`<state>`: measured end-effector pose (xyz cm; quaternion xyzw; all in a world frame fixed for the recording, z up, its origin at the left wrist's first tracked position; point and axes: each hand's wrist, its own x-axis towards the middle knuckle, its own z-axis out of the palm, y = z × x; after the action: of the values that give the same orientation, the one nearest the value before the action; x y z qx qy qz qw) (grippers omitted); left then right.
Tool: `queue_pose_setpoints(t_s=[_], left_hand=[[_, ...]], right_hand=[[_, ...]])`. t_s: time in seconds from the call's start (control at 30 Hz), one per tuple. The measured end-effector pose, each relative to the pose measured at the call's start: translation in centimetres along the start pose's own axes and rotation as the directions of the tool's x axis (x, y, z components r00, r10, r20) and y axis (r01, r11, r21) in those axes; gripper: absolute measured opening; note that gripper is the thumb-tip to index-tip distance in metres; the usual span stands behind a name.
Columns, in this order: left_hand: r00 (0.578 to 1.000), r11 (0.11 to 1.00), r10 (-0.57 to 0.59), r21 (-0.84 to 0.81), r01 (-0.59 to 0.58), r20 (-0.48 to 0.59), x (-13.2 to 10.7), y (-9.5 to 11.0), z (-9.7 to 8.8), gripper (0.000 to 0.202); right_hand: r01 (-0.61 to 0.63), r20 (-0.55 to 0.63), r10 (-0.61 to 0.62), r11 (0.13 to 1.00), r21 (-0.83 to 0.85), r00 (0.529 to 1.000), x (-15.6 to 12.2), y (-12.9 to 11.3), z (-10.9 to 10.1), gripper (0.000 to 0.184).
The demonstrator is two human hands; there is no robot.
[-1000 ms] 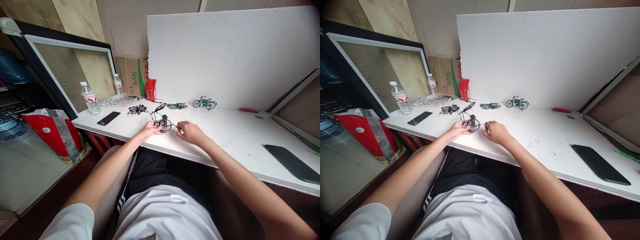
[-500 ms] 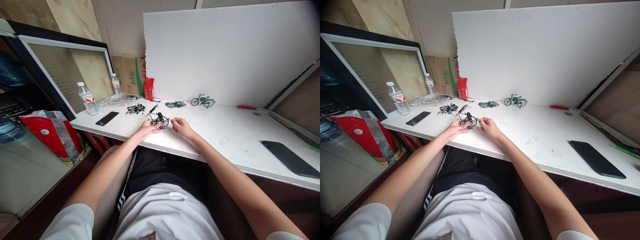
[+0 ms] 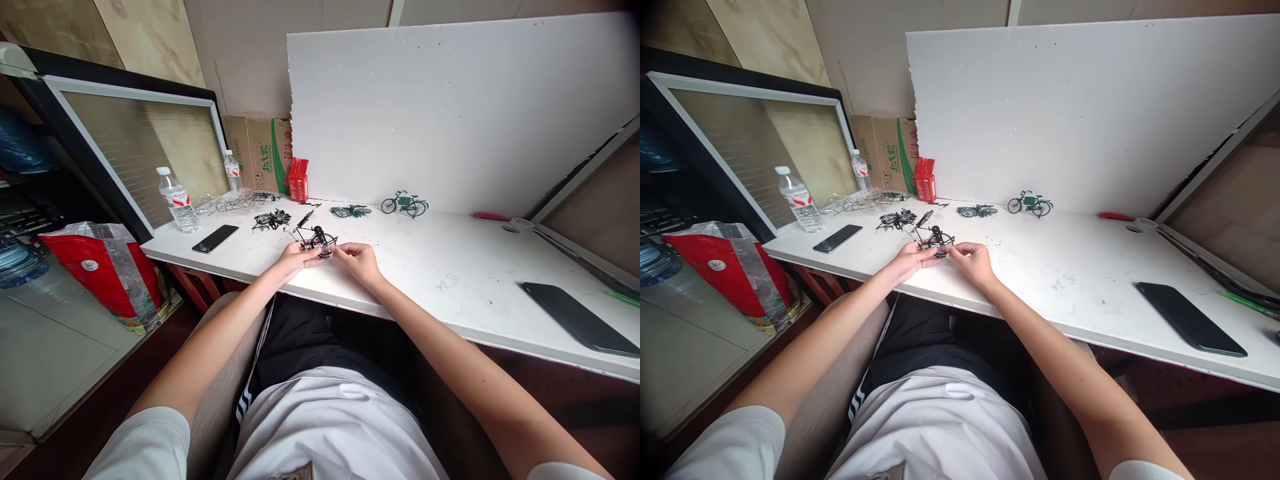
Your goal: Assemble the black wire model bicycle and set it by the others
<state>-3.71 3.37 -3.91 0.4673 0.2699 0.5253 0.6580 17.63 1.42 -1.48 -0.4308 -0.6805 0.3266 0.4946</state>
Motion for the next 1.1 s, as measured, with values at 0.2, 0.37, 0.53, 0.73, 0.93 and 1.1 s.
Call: queue_pose_setpoints(t_s=[0.2, 0.37, 0.53, 0.73, 0.93, 1.1], left_hand=[[1.0, 1.0, 0.014, 0.024, -0.014, -0.012, -0.3, 0.2, 0.4, 0.038], [0.998, 1.0, 0.002, 0.02, -0.001, -0.057, -0.1, -0.1, 0.2, 0.035], [0.995, 1.0, 0.005, 0.031, -0.002, -0.102, 0.1, -0.2, 0.2, 0.036], [0.995, 0.999, 0.012, 0.043, -0.008, -0.101, 0.0, -0.1, 0.4, 0.038], [0.995, 0.998, -0.004, 0.064, 0.011, -0.098, 0.0, -0.1, 0.4, 0.039], [0.996, 0.998, -0.003, 0.064, 0.009, -0.086, 0.1, -0.2, 0.1, 0.044]], right_hand=[[0.093, -0.098, -0.104, 0.989, -0.111, 0.99, -0.2, 0.4, -0.1, 0.038], [0.098, -0.016, -0.102, 0.981, -0.168, 0.995, -0.1, 1.3, 0.1, 0.033], [0.076, -0.057, -0.087, 0.981, -0.181, 0.995, 0.3, 1.1, -0.3, 0.032], [0.196, 0.352, -0.053, 0.902, -0.384, 0.935, 1.6, -0.3, -4.4, 0.021], [0.32, 0.522, 0.074, 0.713, -0.624, 0.85, 1.7, -1.1, -6.6, 0.027], [0.35, 0.554, 0.092, 0.687, -0.637, 0.827, 1.5, -1.3, -5.8, 0.028]])
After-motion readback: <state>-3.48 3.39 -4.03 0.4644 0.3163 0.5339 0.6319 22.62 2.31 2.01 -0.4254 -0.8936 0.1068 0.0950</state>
